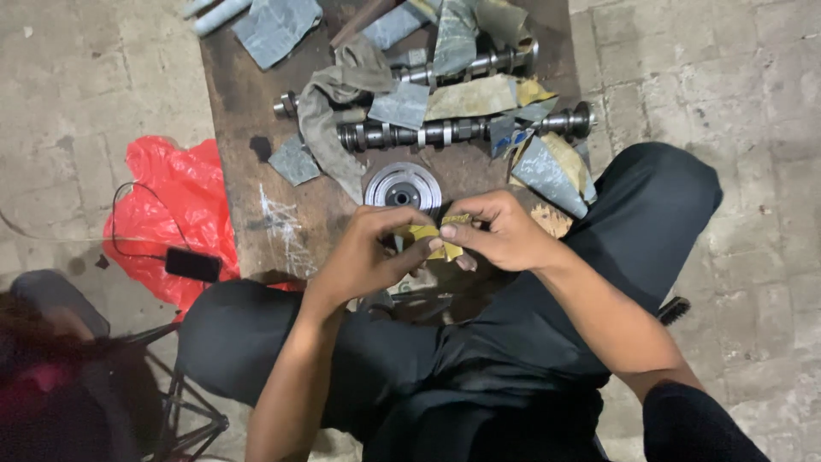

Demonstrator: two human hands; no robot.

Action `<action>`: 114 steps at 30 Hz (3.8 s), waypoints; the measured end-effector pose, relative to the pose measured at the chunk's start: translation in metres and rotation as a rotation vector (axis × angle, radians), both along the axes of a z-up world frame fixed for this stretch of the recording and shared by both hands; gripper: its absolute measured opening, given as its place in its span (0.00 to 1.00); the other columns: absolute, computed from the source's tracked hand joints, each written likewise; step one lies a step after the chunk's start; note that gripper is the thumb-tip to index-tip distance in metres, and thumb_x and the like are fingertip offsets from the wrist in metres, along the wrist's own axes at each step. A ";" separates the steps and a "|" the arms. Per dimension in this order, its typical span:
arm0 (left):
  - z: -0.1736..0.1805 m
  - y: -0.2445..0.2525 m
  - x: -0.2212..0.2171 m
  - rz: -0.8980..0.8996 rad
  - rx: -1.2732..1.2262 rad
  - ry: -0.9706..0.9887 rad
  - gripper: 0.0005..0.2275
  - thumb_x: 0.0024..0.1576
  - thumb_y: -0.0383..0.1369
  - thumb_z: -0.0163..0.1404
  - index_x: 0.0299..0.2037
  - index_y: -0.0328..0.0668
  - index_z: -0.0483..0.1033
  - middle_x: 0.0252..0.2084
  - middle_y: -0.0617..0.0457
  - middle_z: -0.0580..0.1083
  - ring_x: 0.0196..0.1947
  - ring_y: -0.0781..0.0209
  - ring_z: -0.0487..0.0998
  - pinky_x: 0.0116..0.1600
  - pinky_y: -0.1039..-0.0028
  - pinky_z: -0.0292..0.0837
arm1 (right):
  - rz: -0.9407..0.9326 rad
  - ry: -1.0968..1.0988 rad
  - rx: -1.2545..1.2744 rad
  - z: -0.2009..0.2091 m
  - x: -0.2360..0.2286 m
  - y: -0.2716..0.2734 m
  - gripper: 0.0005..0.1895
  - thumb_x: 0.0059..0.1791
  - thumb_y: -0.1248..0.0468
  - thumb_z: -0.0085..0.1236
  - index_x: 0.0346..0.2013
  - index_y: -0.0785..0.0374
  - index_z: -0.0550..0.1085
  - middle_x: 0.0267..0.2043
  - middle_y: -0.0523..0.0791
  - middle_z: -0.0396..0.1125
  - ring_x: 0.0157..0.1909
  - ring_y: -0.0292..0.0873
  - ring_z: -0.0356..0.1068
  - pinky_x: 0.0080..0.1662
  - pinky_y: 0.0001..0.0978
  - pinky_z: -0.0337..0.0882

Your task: The person sits on the floor and uses sandpaper to polish a circular metal part, rubbing it against the surface. They also handle a long metal shaft and various pieces of sandpaper, folding and tearing them while working on the wooden board.

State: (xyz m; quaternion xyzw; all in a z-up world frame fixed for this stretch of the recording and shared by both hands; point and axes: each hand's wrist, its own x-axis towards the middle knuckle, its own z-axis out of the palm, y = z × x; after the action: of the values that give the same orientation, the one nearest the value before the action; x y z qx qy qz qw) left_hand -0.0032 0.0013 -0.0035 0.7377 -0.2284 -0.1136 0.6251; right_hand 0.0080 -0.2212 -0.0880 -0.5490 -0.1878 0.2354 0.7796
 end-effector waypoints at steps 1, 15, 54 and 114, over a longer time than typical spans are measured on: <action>0.002 0.000 0.004 -0.002 -0.003 -0.002 0.05 0.56 0.19 0.55 0.34 0.37 0.81 0.19 0.46 0.77 0.16 0.58 0.77 0.23 0.76 0.71 | -0.002 -0.002 -0.003 0.007 0.000 0.000 0.08 0.54 0.71 0.56 0.35 0.75 0.79 0.18 0.49 0.69 0.19 0.39 0.72 0.23 0.30 0.73; -0.014 -0.005 0.003 0.008 0.016 -0.097 0.06 0.51 0.20 0.58 0.26 0.41 0.77 0.14 0.50 0.67 0.15 0.57 0.66 0.25 0.71 0.63 | -0.004 -0.053 -0.083 -0.001 -0.001 -0.001 0.09 0.56 0.70 0.53 0.33 0.72 0.76 0.16 0.48 0.67 0.17 0.36 0.67 0.22 0.27 0.70; -0.013 -0.030 0.023 0.343 0.115 -0.041 0.04 0.58 0.27 0.56 0.36 0.36 0.83 0.25 0.45 0.77 0.30 0.69 0.72 0.34 0.71 0.72 | -0.393 -0.069 -0.149 0.005 0.011 -0.037 0.05 0.47 0.71 0.67 0.34 0.70 0.78 0.19 0.49 0.69 0.21 0.36 0.71 0.24 0.25 0.70; -0.030 0.005 0.019 0.385 0.159 -0.009 0.02 0.56 0.28 0.58 0.36 0.40 0.82 0.22 0.47 0.77 0.17 0.65 0.72 0.21 0.77 0.67 | 0.000 -0.492 -0.387 0.040 0.063 0.001 0.02 0.48 0.70 0.63 0.32 0.61 0.80 0.20 0.44 0.74 0.25 0.39 0.73 0.34 0.32 0.71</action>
State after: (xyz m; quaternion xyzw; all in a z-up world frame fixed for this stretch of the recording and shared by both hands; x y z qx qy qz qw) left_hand 0.0159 0.0065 -0.0332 0.8153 -0.0763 -0.0062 0.5739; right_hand 0.0711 -0.2204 -0.0480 -0.7278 -0.3223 0.1268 0.5919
